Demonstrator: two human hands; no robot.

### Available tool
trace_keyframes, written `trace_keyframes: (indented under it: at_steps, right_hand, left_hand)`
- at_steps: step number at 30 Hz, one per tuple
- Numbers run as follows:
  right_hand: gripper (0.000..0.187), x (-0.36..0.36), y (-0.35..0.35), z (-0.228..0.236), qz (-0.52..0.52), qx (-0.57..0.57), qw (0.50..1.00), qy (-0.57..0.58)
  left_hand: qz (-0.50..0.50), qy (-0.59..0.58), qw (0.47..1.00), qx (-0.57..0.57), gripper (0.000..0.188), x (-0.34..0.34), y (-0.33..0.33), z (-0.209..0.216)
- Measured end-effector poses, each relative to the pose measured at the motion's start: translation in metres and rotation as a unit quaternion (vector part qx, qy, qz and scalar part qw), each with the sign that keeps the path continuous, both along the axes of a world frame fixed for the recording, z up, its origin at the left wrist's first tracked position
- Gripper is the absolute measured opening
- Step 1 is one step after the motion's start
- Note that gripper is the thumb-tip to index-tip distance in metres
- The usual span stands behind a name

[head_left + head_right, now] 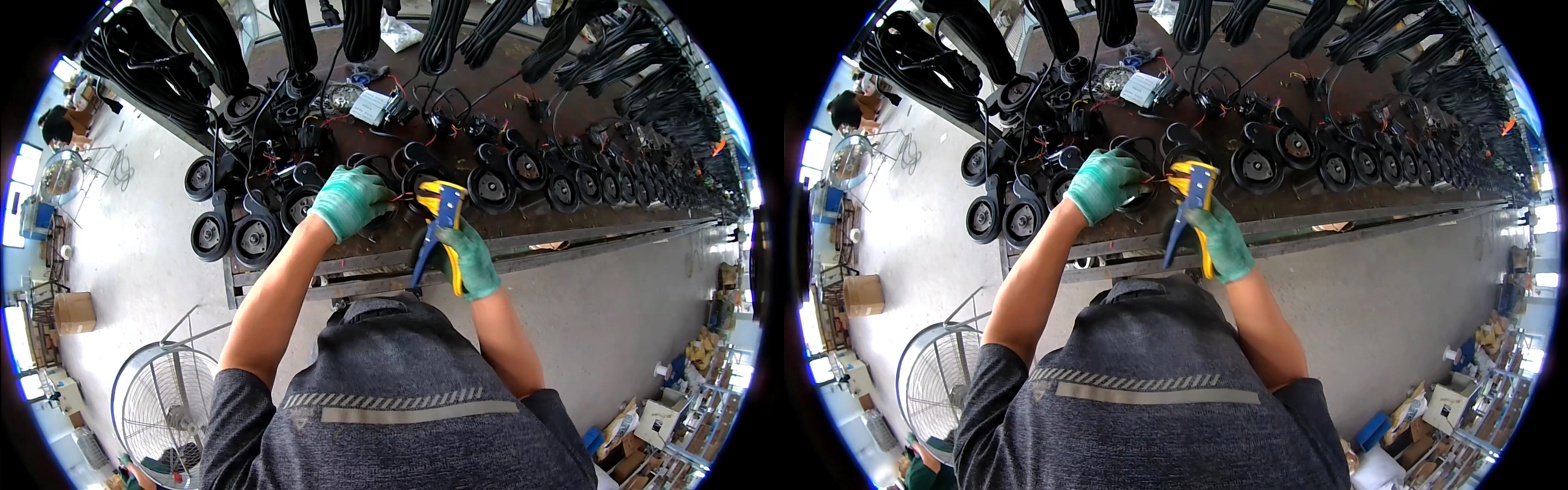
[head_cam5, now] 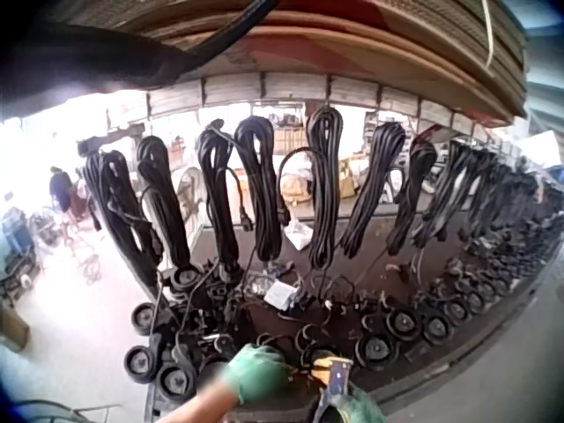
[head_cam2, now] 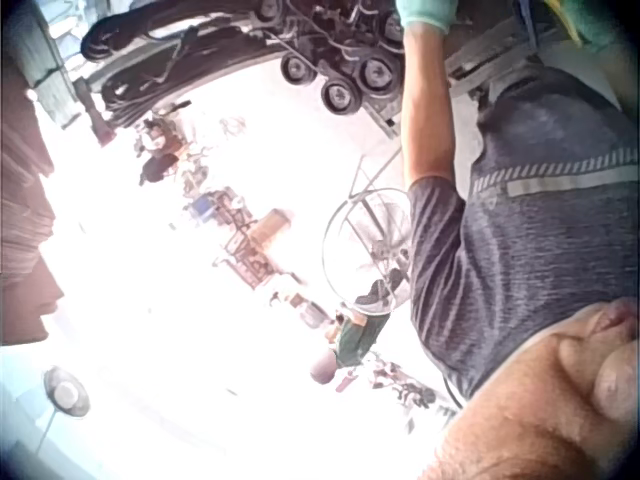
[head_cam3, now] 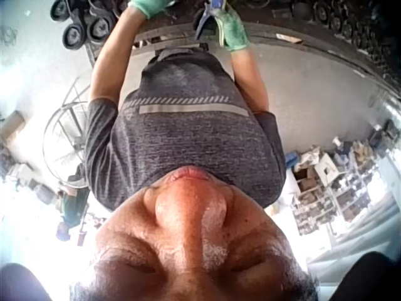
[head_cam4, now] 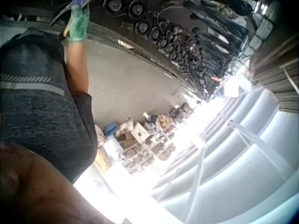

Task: The person uses a yellow and blue crimping tool to secure wires onto circular black components arranged on a workbench. They repeatedly pick up a component, insert wires, and use the tool to crimp the connection before placing the item back on the table.

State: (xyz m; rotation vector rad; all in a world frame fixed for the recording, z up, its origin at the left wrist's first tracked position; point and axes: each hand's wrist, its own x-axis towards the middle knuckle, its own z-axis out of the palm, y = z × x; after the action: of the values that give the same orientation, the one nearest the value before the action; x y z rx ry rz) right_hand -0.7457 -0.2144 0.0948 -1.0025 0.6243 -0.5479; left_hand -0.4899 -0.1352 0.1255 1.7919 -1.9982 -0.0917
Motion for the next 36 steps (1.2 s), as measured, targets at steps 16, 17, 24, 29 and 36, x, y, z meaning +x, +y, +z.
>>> trace_keyframes:
  at_steps: [16,17,24,29,36]
  right_hand:
    - [0.039,-0.133,-0.022,-0.042,-0.131,0.206,0.968,-0.049]
    - [0.038,-0.142,-0.025,-0.045,-0.154,0.206,0.965,-0.052]
    - [0.045,-0.204,-0.037,-0.060,-0.266,0.234,0.934,-0.035]
    - [0.040,-0.235,-0.032,-0.072,-0.294,0.226,0.929,0.003]
    - [0.047,-0.246,-0.056,-0.092,-0.268,0.264,0.926,-0.016]
  left_hand:
    - [0.290,0.036,0.951,0.099,0.031,0.183,-0.132,-0.038]
    - [0.270,-0.045,0.947,0.168,0.031,0.182,-0.139,-0.047]
    - [0.165,-0.007,0.974,0.153,0.056,0.133,-0.225,-0.096]
    - [0.234,-0.128,0.925,0.270,0.072,0.109,-0.297,-0.125]
    - [0.187,-0.057,0.958,0.209,0.034,0.140,-0.237,-0.130]
